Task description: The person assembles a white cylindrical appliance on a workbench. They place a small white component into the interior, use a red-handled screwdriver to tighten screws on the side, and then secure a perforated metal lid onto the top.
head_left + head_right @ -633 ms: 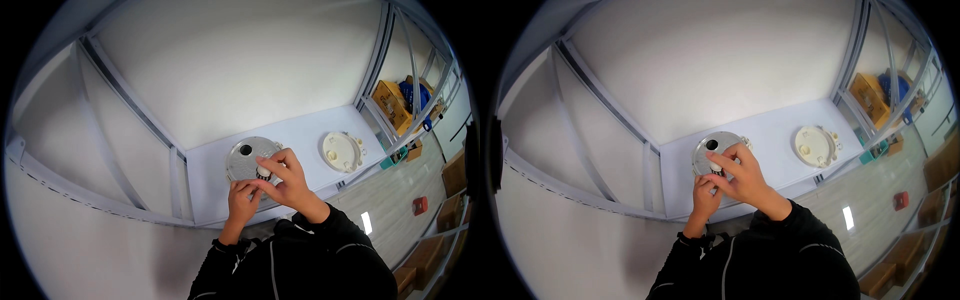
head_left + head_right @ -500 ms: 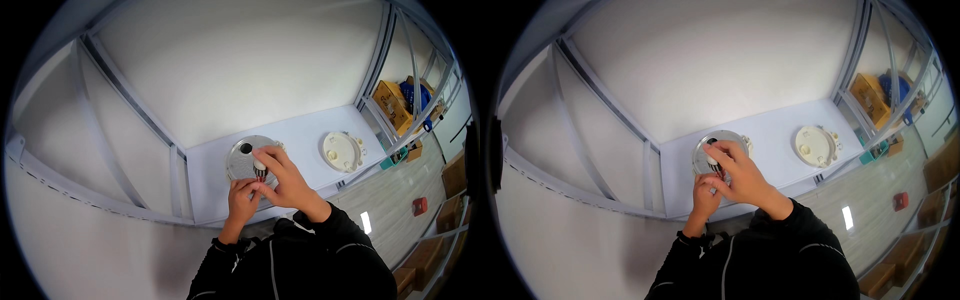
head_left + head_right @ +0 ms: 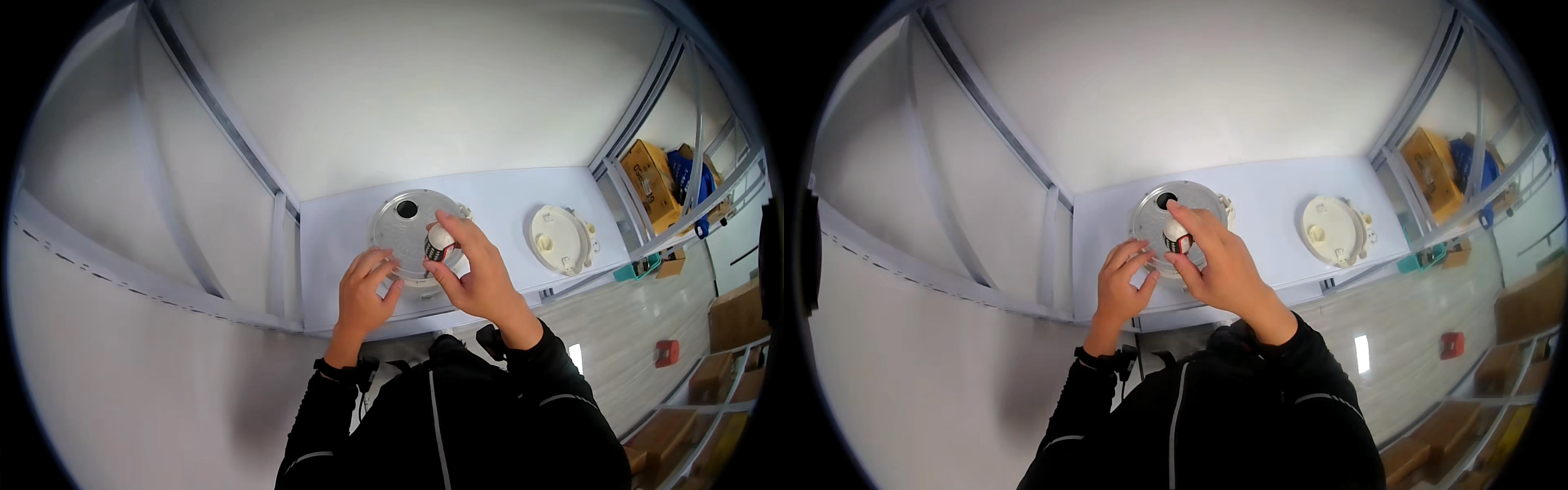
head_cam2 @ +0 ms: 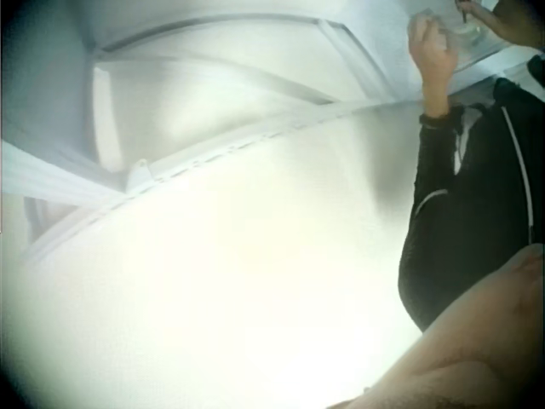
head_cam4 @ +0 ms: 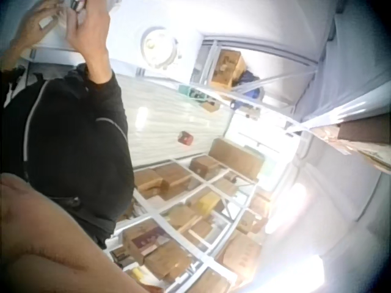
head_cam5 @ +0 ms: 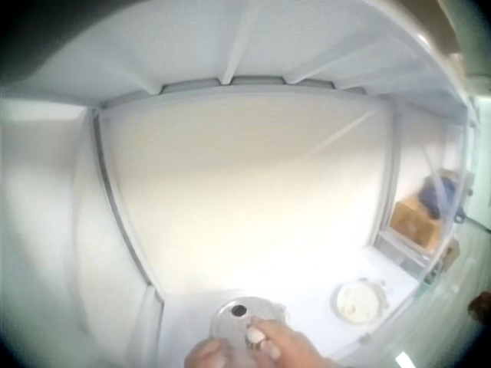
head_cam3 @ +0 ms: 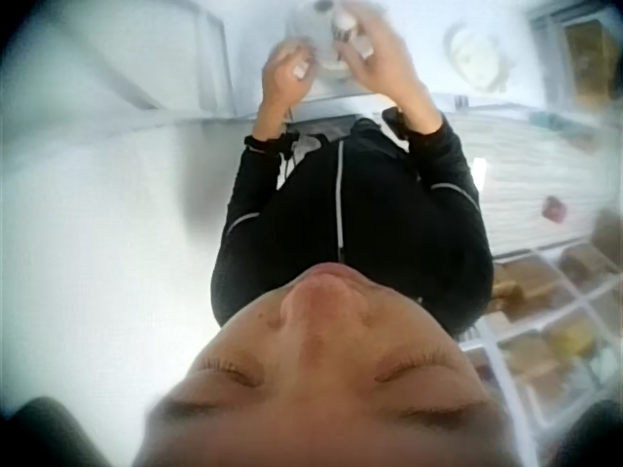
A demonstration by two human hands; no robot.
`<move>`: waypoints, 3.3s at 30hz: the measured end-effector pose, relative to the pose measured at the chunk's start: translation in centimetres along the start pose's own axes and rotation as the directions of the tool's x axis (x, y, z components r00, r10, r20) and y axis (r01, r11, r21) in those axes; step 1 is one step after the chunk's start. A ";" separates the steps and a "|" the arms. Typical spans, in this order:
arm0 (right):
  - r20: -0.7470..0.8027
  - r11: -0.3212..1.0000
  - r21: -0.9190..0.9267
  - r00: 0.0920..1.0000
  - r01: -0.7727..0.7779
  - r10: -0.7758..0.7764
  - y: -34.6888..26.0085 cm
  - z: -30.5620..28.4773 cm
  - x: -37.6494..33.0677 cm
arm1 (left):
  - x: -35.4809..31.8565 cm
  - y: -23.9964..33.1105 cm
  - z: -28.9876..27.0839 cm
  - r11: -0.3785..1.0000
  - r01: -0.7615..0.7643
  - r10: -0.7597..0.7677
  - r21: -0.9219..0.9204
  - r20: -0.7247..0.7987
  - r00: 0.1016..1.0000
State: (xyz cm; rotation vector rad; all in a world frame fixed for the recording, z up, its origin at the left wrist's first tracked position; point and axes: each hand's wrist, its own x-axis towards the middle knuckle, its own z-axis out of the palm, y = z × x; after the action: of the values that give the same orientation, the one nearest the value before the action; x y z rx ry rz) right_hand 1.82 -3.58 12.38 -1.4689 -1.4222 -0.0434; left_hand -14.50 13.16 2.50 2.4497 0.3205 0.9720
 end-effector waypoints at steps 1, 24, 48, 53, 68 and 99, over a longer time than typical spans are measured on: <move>-0.015 1.000 -0.011 1.000 0.020 -0.020 0.0 0.1 0.1 | 0.0 -0.3 -0.2 1.000 -0.011 0.011 0.026 0.004 1.000; -0.223 0.984 0.099 0.968 0.145 -0.120 0.9 0.2 0.2 | -0.9 2.9 4.9 0.979 -0.081 0.111 0.186 -0.157 0.981; -0.305 0.998 -0.060 0.951 0.031 -0.048 2.1 -3.4 -2.0 | 1.2 3.7 6.6 0.992 -0.100 0.113 0.083 -0.176 0.978; -0.313 1.000 -0.015 0.950 0.000 -0.004 2.4 -2.8 -1.7 | 1.9 2.4 3.9 0.996 -0.085 0.085 0.006 -0.148 0.985; -0.289 0.995 -0.009 0.953 0.097 -0.095 2.2 -1.7 -0.5 | 4.7 2.0 2.4 0.991 0.103 -0.116 0.090 0.157 0.981; -0.164 0.972 0.208 0.975 -0.112 0.148 1.6 -1.8 -1.5 | 1.2 2.5 4.3 0.993 -0.028 0.021 -0.112 -0.060 0.998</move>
State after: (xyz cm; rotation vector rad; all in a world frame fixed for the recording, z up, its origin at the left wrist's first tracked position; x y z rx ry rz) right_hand 3.65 -5.50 11.25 -1.3549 -1.1490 0.0469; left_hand -10.56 10.01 1.78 2.3313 0.2482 1.0454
